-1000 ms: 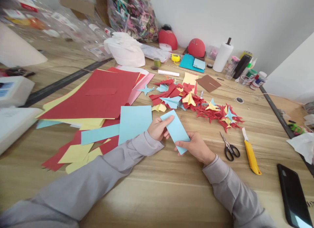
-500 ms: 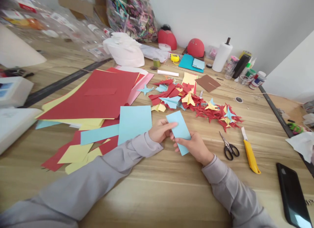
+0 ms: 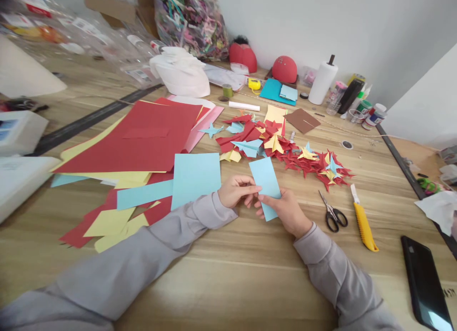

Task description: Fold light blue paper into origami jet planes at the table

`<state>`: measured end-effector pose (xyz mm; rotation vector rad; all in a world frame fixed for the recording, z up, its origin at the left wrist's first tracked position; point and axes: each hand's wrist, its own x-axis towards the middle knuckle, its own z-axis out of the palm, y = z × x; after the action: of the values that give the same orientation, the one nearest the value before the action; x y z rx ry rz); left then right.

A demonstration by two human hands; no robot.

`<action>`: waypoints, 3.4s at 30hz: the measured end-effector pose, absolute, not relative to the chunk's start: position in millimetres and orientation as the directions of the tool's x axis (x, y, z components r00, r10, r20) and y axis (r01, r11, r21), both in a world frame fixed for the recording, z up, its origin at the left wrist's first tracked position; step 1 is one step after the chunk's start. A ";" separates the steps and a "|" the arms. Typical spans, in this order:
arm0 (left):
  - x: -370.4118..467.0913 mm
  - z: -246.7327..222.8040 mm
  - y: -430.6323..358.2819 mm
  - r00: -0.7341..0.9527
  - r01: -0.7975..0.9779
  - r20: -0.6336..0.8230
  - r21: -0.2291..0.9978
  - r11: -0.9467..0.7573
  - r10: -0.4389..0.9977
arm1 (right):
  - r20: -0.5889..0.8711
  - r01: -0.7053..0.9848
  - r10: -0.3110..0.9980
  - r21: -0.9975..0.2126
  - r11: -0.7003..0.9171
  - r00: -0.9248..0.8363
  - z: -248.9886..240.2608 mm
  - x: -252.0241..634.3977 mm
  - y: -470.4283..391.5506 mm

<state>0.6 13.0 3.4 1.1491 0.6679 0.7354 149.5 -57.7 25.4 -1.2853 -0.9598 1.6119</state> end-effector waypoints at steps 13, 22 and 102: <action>-1.1 13.0 16.9 0.326 -0.271 0.006 0.959 0.087 0.945 | -0.369 -0.136 0.918 -0.912 -0.388 -0.146 27.8 148.6 -56.3; -3.7 18.3 23.0 0.277 -0.279 0.013 0.958 0.068 0.961 | -0.382 -0.118 0.913 -0.909 -0.399 -0.142 25.4 147.8 -57.2; -4.2 8.7 14.1 0.446 0.227 0.890 -0.012 -0.974 0.093 | -0.391 -0.157 0.886 -0.886 -0.436 -0.250 23.2 168.1 -49.4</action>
<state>-4.2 14.1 8.7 2.7797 0.3099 1.6964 168.1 -49.4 23.2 -1.2396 -0.9632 1.7797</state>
